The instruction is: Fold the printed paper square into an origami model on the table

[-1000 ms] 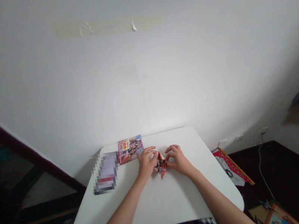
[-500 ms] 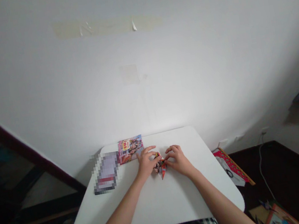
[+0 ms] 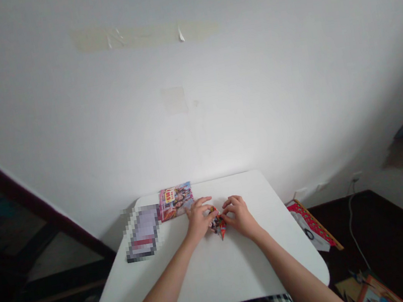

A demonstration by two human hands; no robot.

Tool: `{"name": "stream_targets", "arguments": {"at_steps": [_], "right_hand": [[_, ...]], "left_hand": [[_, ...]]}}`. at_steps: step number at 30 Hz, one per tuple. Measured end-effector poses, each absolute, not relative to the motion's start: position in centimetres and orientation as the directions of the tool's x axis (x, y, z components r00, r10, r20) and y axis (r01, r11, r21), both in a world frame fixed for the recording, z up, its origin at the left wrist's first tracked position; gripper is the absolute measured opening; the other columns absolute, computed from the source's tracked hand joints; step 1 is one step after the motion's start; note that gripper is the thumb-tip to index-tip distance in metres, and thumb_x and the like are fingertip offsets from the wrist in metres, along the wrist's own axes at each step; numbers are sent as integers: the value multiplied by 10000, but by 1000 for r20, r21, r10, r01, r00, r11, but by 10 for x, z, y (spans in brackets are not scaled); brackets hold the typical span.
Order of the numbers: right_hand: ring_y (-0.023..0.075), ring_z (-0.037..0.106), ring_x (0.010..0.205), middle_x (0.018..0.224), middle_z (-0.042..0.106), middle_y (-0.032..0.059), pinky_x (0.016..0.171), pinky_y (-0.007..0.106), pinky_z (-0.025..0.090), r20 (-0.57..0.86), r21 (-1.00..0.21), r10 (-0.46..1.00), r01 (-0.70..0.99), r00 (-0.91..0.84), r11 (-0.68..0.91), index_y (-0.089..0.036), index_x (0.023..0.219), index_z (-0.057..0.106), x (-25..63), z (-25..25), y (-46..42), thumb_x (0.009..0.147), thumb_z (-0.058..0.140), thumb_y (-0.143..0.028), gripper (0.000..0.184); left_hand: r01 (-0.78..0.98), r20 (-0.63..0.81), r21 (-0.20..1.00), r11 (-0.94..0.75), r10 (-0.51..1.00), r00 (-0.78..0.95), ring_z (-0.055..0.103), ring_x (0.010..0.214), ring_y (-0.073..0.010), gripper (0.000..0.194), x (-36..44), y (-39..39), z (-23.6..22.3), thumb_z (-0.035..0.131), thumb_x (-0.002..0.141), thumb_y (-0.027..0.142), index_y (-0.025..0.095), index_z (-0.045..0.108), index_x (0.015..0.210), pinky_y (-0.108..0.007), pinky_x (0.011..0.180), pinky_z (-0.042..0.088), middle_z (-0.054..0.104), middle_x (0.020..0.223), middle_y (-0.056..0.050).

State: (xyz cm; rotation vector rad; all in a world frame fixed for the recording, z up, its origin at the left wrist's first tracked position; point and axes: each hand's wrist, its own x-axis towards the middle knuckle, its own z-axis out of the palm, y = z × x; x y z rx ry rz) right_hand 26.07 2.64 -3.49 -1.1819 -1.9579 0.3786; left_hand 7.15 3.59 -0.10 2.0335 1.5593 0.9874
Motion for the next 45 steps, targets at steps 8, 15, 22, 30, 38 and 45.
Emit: {"name": "stream_targets", "arguments": {"at_steps": [8, 15, 22, 30, 38, 45], "right_hand": [[254, 545, 1048, 967, 662, 65, 947, 443, 460, 531, -598, 826, 608, -188, 522, -280, 862, 753, 258, -40, 30, 871, 688, -341, 89], [249, 564, 1034, 971, 672, 63, 925, 422, 462, 539, -593, 824, 617, -174, 518, -263, 800, 724, 258, -42, 30, 847, 695, -301, 67], [236, 559, 1028, 944, 669, 52, 942, 415, 438, 520, -625, 836, 590, -175, 512, -242, 809, 674, 255, -40, 30, 881, 658, -325, 110], [229, 554, 1025, 938, 661, 47, 968, 423, 416, 504, -645, 843, 566, -190, 514, -242, 810, 666, 255, -38, 29, 881, 654, -326, 111], [236, 536, 1048, 942, 654, 45, 966, 424, 417, 495, -651, 847, 562, -194, 510, -245, 807, 661, 256, -38, 29, 869, 662, -282, 72], [232, 541, 1039, 942, 657, 41, 973, 418, 414, 480, -658, 855, 563, -199, 500, -244, 813, 658, 256, -37, 28, 870, 663, -287, 71]], "left_hand": [[674, 281, 684, -279, 953, 109, 482, 1323, -307, 39, 70, 42, -7, 739, 782, 285, 267, 768, 801, -718, 1176, 95, 692, 1271, -40], [700, 261, 654, -287, 954, 148, 438, 1356, -344, 67, 72, 42, -10, 777, 749, 334, 269, 769, 732, -771, 1142, 63, 676, 1302, -35], [679, 270, 671, -298, 951, 151, 457, 1343, -319, 123, 74, 41, -10, 705, 814, 328, 264, 762, 725, -758, 1146, 76, 702, 1260, -25], [653, 301, 709, -267, 952, 62, 494, 1302, -298, 108, 75, 39, -7, 708, 809, 301, 281, 765, 718, -724, 1155, 65, 705, 1250, -15], [594, 329, 762, -259, 944, -10, 545, 1244, -272, 49, 72, 40, -5, 728, 781, 276, 278, 763, 747, -683, 1160, 100, 708, 1218, -27], [626, 305, 744, -232, 952, -9, 528, 1255, -286, 127, 72, 42, -6, 663, 845, 284, 287, 774, 784, -693, 1157, 92, 705, 1228, -27]]}}
